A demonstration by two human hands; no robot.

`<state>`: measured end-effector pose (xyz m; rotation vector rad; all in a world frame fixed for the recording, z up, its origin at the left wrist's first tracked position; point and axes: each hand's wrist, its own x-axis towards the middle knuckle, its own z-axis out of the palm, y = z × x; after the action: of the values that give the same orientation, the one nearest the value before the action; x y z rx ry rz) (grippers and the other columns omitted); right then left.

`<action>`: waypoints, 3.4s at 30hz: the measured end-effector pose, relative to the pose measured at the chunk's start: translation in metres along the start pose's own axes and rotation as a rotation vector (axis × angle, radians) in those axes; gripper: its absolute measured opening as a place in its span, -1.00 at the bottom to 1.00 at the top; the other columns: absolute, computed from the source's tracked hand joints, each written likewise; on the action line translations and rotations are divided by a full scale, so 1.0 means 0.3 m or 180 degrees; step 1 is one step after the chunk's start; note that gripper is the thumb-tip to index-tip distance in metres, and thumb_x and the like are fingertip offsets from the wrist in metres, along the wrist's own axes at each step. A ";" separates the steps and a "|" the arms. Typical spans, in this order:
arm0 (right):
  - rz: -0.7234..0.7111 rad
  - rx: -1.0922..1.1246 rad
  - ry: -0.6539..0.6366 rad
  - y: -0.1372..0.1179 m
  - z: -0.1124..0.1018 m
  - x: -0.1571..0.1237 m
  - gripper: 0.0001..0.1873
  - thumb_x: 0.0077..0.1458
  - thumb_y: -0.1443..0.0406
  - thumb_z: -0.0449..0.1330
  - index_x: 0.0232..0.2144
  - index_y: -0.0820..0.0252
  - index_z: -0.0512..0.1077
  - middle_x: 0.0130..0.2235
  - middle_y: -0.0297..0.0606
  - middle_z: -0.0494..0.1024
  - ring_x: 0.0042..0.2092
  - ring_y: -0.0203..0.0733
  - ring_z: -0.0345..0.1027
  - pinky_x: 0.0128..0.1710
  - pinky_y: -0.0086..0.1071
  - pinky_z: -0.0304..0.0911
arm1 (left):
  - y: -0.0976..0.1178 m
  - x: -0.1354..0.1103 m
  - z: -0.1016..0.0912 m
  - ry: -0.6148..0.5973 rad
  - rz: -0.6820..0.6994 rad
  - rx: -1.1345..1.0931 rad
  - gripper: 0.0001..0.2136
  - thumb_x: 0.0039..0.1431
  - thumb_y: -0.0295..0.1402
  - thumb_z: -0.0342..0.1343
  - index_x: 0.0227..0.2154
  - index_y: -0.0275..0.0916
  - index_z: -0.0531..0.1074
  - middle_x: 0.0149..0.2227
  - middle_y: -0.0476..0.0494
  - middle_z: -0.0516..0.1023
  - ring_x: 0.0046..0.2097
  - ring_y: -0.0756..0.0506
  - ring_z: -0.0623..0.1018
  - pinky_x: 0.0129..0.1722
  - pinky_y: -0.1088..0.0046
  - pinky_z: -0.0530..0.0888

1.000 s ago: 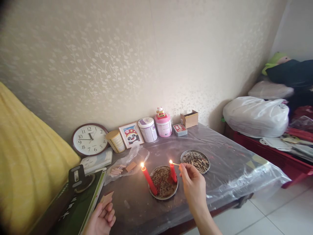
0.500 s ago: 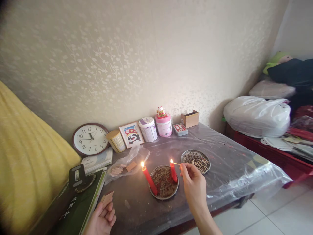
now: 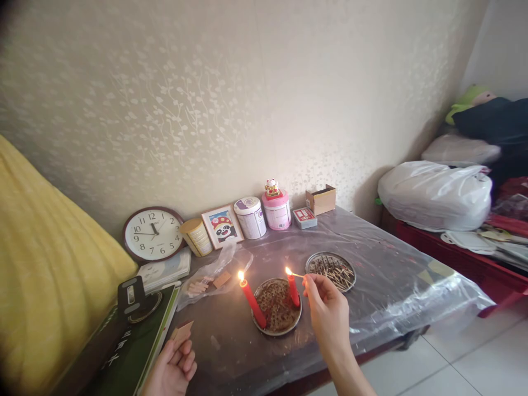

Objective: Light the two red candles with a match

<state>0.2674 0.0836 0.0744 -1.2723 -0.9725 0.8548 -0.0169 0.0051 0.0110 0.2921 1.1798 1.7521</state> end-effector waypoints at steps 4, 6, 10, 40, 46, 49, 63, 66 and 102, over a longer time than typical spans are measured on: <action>-0.0072 -0.0109 0.0102 0.003 0.001 0.004 -0.69 0.00 0.05 0.22 -0.47 0.20 0.48 -0.53 -0.33 0.45 -0.50 -0.25 0.28 -0.49 -0.43 0.18 | 0.000 -0.001 -0.001 0.0017 -0.0031 -0.0018 -0.59 -0.31 -0.10 0.39 -0.38 -0.25 0.57 -0.59 0.04 0.36 -0.62 0.06 0.26 -0.68 0.51 0.22; -0.0041 -0.0154 0.0147 0.004 0.004 0.006 -0.68 -0.01 0.05 0.23 -0.47 0.21 0.50 -0.53 -0.31 0.47 -0.52 -0.24 0.28 -0.52 -0.43 0.17 | -0.001 0.003 -0.001 0.0039 -0.0043 -0.0030 -0.57 -0.34 -0.10 0.40 -0.36 -0.24 0.57 -0.60 0.04 0.37 -0.62 0.06 0.25 -0.68 0.51 0.22; 0.0027 -0.0076 0.0167 -0.015 -0.009 0.011 -0.72 -0.04 0.09 0.26 -0.48 0.20 0.50 -0.55 -0.34 0.46 -0.53 -0.27 0.24 -0.55 -0.44 0.15 | -0.004 0.015 -0.003 0.0078 -0.0049 0.0002 -0.56 -0.38 -0.09 0.41 -0.39 -0.25 0.57 -0.61 0.04 0.36 -0.64 0.06 0.24 -0.69 0.51 0.20; -0.0472 -0.1358 0.0335 0.062 -0.270 0.186 -0.89 -0.14 0.20 0.29 -0.58 0.09 0.54 -0.62 -0.36 0.54 -0.55 -0.17 0.34 -0.59 -0.41 0.16 | -0.018 0.024 -0.014 0.0001 -0.0284 0.0090 -0.58 -0.47 -0.08 0.44 -0.54 -0.26 0.55 -0.62 0.02 0.38 -0.62 0.04 0.27 -0.69 0.48 0.24; -0.0453 -0.1748 0.0319 0.094 -0.263 0.210 -0.81 -0.10 0.15 0.24 -0.49 0.10 0.58 -0.44 -0.23 0.63 -0.37 -0.02 0.44 -0.35 -0.28 0.21 | -0.010 0.012 -0.019 0.0040 -0.0285 0.0087 -0.61 -0.45 -0.10 0.44 -0.53 -0.24 0.54 -0.60 0.02 0.41 -0.61 0.04 0.29 -0.67 0.49 0.27; -0.0471 -0.1742 0.0260 0.099 -0.256 0.213 -0.80 -0.09 0.16 0.23 -0.50 0.13 0.59 -0.46 -0.21 0.63 -0.41 -0.07 0.45 -0.41 -0.33 0.24 | -0.004 0.006 -0.009 0.0046 -0.0270 0.0064 -0.60 -0.45 -0.10 0.44 -0.51 -0.23 0.55 -0.60 0.03 0.41 -0.61 0.04 0.28 -0.67 0.49 0.27; -0.0334 -0.2267 0.0237 0.187 -0.256 0.260 -0.69 -0.03 0.09 0.14 -0.42 0.13 0.60 -0.39 -0.17 0.64 -0.33 0.00 0.46 -0.34 -0.30 0.21 | -0.004 0.020 -0.011 0.0076 -0.0326 0.0044 -0.57 -0.49 -0.09 0.45 -0.50 -0.25 0.56 -0.62 0.03 0.40 -0.61 0.04 0.28 -0.69 0.51 0.26; -0.0303 -0.2323 0.0213 0.195 -0.251 0.260 -0.66 -0.02 0.08 0.11 -0.39 0.12 0.59 -0.37 -0.17 0.64 -0.31 0.00 0.46 -0.33 -0.29 0.20 | -0.002 0.017 -0.001 0.0136 -0.0370 0.0079 -0.58 -0.52 -0.09 0.45 -0.56 -0.27 0.55 -0.62 0.03 0.40 -0.62 0.05 0.28 -0.69 0.51 0.26; -0.0429 -0.2526 0.0709 0.043 -0.220 0.379 -0.59 0.05 0.11 0.06 -0.29 0.25 0.60 -0.31 -0.03 0.62 -0.27 0.07 0.46 -0.33 -0.27 0.21 | -0.027 0.048 -0.004 -0.0063 -0.0323 0.0079 -0.61 -0.41 -0.07 0.41 -0.57 -0.27 0.52 -0.60 0.01 0.39 -0.63 0.05 0.28 -0.68 0.48 0.25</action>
<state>0.3708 0.1657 0.0718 -1.8915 -1.2495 0.1917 -0.0204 0.0166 -0.0005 0.2593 1.1825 1.6442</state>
